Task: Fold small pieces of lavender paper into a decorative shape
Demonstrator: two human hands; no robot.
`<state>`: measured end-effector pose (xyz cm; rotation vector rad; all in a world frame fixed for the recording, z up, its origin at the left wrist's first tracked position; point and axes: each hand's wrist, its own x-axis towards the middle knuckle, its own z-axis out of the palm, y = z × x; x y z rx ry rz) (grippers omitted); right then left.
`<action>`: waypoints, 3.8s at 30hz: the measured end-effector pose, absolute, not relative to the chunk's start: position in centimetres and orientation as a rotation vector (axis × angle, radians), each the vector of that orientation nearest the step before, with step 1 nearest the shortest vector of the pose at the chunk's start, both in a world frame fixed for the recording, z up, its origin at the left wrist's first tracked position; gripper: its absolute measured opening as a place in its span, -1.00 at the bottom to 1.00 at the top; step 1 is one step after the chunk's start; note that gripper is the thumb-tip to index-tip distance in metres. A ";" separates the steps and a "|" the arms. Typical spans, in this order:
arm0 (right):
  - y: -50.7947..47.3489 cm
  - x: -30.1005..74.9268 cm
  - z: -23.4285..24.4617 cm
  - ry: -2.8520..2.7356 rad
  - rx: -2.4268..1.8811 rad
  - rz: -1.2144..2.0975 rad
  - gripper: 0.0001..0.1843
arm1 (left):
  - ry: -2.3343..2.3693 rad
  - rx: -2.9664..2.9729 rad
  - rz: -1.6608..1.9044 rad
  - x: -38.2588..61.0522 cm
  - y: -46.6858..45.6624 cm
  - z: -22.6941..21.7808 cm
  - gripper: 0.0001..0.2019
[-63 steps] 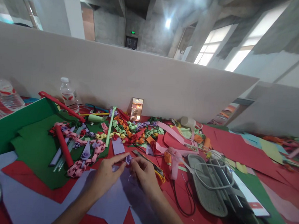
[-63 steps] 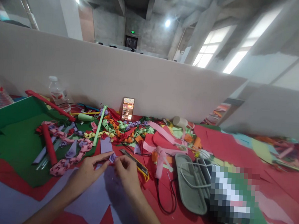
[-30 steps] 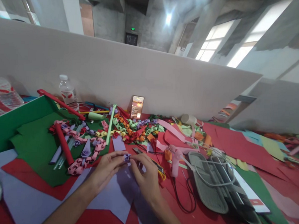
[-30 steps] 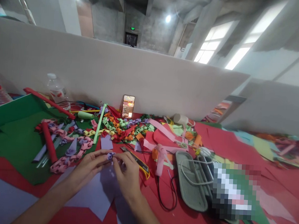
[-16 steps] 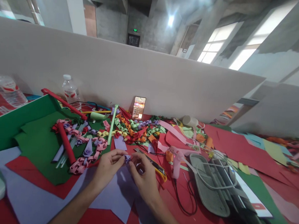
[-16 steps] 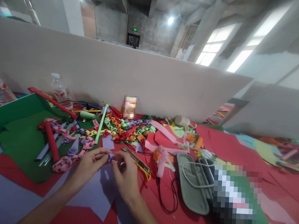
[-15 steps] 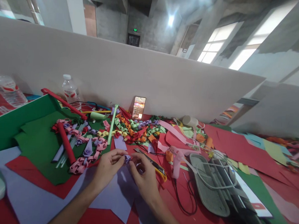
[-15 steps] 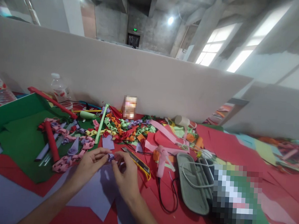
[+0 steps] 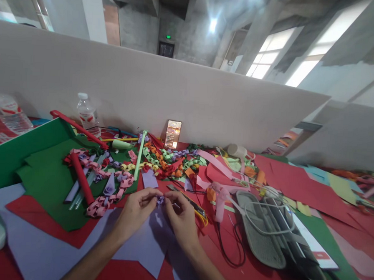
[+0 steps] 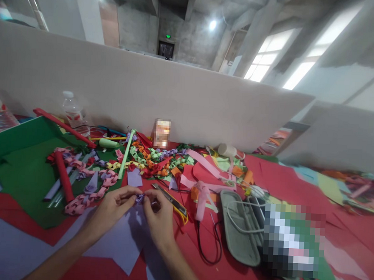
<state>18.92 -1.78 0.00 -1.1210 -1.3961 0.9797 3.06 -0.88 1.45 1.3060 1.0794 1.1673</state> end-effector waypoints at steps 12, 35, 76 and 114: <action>-1.8 19.1 0.2 -1.477 -1.158 0.911 -0.80 | 1.030 1.183 1.107 3.0 -0.8 1.4 -0.84; -2.4 18.8 0.8 -1.486 -1.166 0.777 -0.83 | 0.927 0.603 1.088 2.5 -0.5 1.1 -0.59; -1.9 18.5 0.0 -1.331 -1.173 1.068 -0.74 | 0.947 0.621 1.108 2.7 -0.4 0.8 -0.62; -1.7 20.0 0.3 -1.889 -1.053 0.286 -0.79 | 0.963 0.623 1.114 3.7 -1.2 1.1 -0.47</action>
